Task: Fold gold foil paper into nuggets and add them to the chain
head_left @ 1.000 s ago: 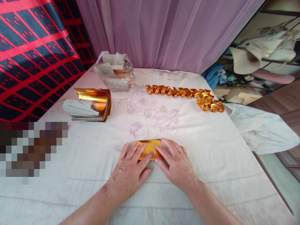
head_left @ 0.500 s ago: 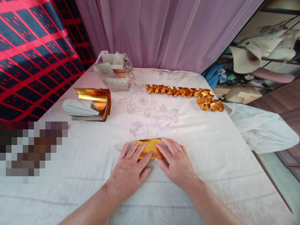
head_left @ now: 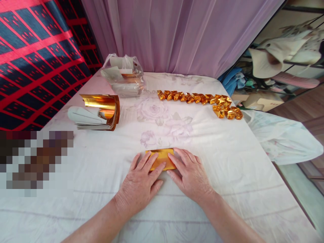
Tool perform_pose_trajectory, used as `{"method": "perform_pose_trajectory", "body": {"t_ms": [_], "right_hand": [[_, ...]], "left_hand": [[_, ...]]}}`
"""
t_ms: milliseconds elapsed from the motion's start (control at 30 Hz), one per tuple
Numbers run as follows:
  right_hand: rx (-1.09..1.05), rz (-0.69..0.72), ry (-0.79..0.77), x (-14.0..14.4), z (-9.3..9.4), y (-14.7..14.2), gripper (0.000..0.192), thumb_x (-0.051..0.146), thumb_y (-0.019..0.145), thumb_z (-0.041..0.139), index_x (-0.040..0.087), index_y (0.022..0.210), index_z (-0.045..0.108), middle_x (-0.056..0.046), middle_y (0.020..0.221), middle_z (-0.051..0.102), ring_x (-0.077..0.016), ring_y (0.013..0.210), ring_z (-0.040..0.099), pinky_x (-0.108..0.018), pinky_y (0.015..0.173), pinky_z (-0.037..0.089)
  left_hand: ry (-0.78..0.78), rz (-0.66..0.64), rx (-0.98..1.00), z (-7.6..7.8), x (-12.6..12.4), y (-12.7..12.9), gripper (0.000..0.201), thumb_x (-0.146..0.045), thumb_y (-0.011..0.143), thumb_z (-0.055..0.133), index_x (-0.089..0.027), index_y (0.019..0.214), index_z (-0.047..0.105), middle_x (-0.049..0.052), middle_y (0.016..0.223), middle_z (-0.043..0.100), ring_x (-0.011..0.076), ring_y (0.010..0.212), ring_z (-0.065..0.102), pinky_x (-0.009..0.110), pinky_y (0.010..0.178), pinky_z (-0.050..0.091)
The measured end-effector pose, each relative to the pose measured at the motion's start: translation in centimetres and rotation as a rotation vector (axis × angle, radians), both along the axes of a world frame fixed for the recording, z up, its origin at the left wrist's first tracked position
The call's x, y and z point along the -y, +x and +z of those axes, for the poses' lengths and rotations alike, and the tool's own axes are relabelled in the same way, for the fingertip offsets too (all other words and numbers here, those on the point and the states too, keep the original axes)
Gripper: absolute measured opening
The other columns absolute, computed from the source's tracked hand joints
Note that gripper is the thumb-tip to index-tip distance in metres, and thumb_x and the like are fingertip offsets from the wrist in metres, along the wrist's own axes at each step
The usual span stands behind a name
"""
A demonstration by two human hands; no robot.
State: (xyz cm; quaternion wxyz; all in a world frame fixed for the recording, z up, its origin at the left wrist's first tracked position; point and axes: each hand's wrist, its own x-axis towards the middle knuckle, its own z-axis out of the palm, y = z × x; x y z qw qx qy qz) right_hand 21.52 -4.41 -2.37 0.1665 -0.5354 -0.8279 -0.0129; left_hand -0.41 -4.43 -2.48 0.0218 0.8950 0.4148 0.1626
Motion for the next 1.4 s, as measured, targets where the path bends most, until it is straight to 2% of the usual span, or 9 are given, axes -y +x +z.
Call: {"method": "perform_pose_trajectory", "body": {"t_ms": [233, 567, 933, 1067, 1200, 1400], "right_hand": [[-0.02, -0.001, -0.009, 0.0, 0.0, 0.1, 0.04, 0.042, 0.095, 0.053, 0.02, 0.126, 0.065, -0.015, 0.133, 0.059, -0.0297, 0.122, 0.051, -0.044, 0.093, 0.044], [-0.008, -0.021, -0.029, -0.1, 0.0, -0.1, 0.041, 0.042, 0.094, 0.053, 0.022, 0.129, 0.064, -0.015, 0.134, 0.058, -0.0307, 0.121, 0.051, -0.045, 0.091, 0.045], [0.018, -0.021, -0.028, -0.1, 0.1, -0.1, 0.042, 0.045, 0.094, 0.054, 0.021, 0.128, 0.063, -0.014, 0.134, 0.058, -0.0305, 0.12, 0.051, -0.044, 0.09, 0.044], [-0.027, -0.031, -0.058, -0.5, 0.0, 0.2, 0.041, 0.039, 0.097, 0.05, 0.018, 0.129, 0.063, -0.014, 0.132, 0.058, -0.0295, 0.12, 0.051, -0.045, 0.092, 0.045], [-0.053, -0.053, -0.066, -1.3, 0.0, 0.2, 0.037, 0.03, 0.098, 0.046, 0.021, 0.13, 0.062, -0.012, 0.131, 0.059, -0.0265, 0.117, 0.053, -0.042, 0.094, 0.045], [0.018, -0.087, -0.103, -1.8, 0.4, -0.3, 0.036, 0.033, 0.095, 0.052, 0.022, 0.126, 0.065, -0.013, 0.131, 0.059, -0.0292, 0.117, 0.052, -0.045, 0.092, 0.046]], "left_hand": [[0.006, 0.004, 0.033, 0.2, 0.0, 0.1, 0.043, -0.046, 0.098, 0.045, -0.026, 0.132, 0.061, 0.012, 0.138, 0.058, 0.031, 0.129, 0.051, 0.055, 0.109, 0.037], [-0.005, -0.001, 0.027, 0.1, 0.0, 0.1, 0.044, -0.043, 0.096, 0.05, -0.027, 0.137, 0.057, 0.011, 0.14, 0.056, 0.0311, 0.132, 0.047, 0.054, 0.111, 0.034], [0.002, -0.004, 0.024, 0.2, -0.1, 0.1, 0.043, -0.045, 0.098, 0.047, -0.027, 0.135, 0.059, 0.012, 0.138, 0.058, 0.031, 0.13, 0.049, 0.055, 0.109, 0.037], [-0.018, 0.003, 0.021, 0.3, -0.1, 0.1, 0.041, -0.046, 0.097, 0.048, -0.027, 0.13, 0.063, 0.012, 0.138, 0.058, 0.031, 0.129, 0.05, 0.055, 0.109, 0.037], [-0.026, -0.002, 0.01, 0.4, -0.2, 0.2, 0.041, -0.046, 0.097, 0.048, -0.028, 0.131, 0.062, 0.011, 0.139, 0.058, 0.031, 0.13, 0.05, 0.056, 0.109, 0.038], [-0.029, -0.009, 0.019, 0.3, -0.4, 0.1, 0.042, -0.047, 0.098, 0.046, -0.028, 0.132, 0.062, 0.011, 0.138, 0.058, 0.0312, 0.128, 0.05, 0.056, 0.109, 0.037]]}}
